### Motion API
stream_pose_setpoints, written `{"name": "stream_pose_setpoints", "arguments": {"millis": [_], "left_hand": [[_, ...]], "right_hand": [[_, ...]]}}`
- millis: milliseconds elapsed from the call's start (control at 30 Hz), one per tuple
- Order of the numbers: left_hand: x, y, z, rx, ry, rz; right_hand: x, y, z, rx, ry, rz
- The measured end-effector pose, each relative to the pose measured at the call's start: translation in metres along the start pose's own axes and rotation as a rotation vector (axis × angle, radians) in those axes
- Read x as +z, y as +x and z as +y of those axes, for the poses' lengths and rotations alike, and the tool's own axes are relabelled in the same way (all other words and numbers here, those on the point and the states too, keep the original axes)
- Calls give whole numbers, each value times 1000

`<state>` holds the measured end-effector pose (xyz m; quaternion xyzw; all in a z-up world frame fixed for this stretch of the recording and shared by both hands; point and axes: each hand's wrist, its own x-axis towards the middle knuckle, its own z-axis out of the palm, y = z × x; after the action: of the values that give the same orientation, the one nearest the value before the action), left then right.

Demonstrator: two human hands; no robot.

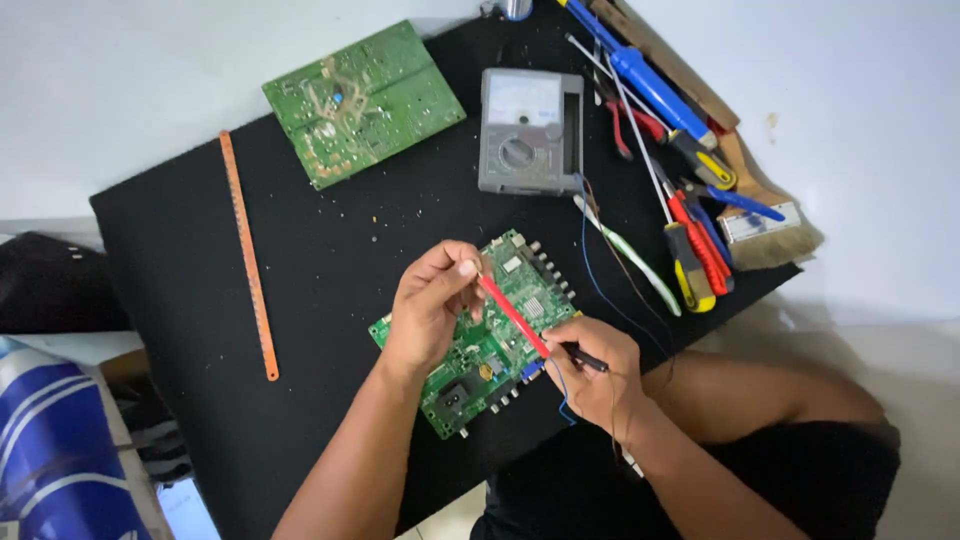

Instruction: Using a multimeter and probes to test various components and trace points on a circuit board for repair.

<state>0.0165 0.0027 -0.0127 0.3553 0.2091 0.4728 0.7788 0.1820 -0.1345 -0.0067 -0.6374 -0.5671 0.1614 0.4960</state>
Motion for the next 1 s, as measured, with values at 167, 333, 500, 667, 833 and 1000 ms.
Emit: {"name": "stream_pose_setpoints", "arguments": {"millis": [167,333,500,667,833,1000], "left_hand": [[-2,0,-1,-22,-5,9],[-2,0,0,-23,-14,-8],[-1,-1,-1,-24,-14,4],[1,-2,4,-21,5,5],[10,-5,22,-123,-31,-26],[9,-5,20,-125,1,-21]], "right_hand": [[0,2,-3,-26,-32,22],[0,3,-3,-78,-68,32],[-3,0,-6,-23,-9,47],[-6,-2,-4,21,57,42],[-8,2,-13,-19,55,-60],[-9,5,-14,-72,-1,-70]]}}
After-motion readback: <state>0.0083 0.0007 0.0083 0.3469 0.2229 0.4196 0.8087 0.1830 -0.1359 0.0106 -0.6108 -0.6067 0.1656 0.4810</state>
